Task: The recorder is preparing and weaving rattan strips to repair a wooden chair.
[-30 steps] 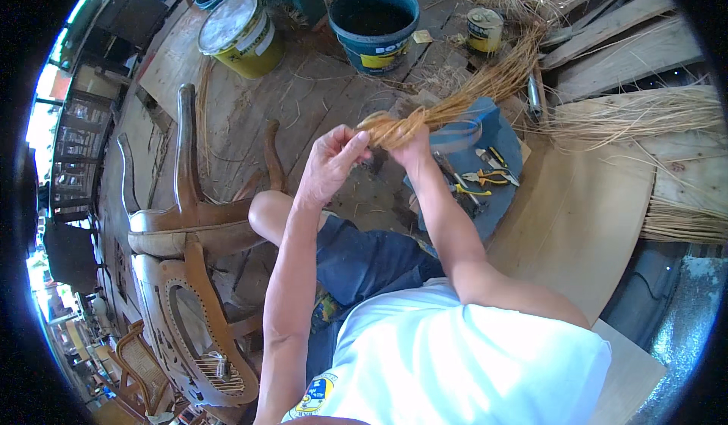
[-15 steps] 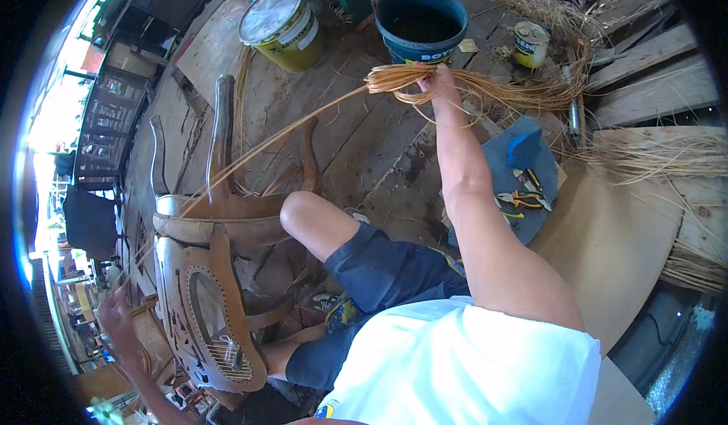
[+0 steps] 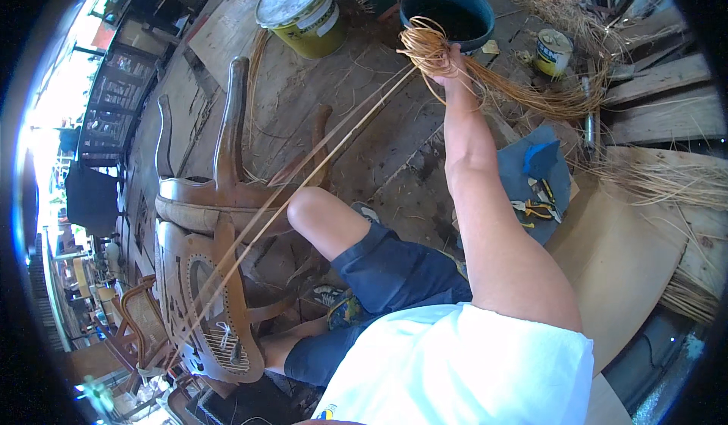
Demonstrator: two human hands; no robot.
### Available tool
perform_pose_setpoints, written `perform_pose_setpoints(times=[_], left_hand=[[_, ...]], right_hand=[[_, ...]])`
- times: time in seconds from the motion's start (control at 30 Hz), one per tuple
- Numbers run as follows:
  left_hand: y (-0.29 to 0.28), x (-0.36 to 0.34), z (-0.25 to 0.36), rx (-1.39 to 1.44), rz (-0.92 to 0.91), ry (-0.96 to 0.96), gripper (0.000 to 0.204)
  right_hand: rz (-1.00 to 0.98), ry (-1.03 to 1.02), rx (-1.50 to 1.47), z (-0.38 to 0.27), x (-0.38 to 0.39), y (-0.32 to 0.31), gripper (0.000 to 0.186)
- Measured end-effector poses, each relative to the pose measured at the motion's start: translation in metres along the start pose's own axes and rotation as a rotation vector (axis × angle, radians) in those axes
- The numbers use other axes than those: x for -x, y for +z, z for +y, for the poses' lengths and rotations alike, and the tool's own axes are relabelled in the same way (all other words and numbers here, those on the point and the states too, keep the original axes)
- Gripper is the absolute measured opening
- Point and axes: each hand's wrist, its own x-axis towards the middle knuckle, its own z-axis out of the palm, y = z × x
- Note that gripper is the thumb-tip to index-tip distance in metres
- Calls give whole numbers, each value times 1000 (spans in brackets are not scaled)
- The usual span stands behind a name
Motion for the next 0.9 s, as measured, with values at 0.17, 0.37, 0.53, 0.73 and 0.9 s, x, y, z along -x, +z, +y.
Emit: perform_pose_setpoints(times=[0.17, 0.37, 0.53, 0.73, 0.9], left_hand=[[16, 13, -22, -80, -29, -83, 39], [40, 10, -58, -154, -58, -187, 46], [57, -13, -55, -243, -70, -191, 51], [-5, 13, 254, 95, 381, 551, 62], [-83, 232, 536, 1137, -388, 1267, 78]], right_hand=[[178, 35, -144, 15, 4, 6, 81], [271, 97, -48, 47, 2, 0, 55], [-2, -43, -103, 64, -2, -11, 30], [6, -51, -297, 51, 23, -20, 20], [-22, -48, -362, 27, 44, 5, 22]])
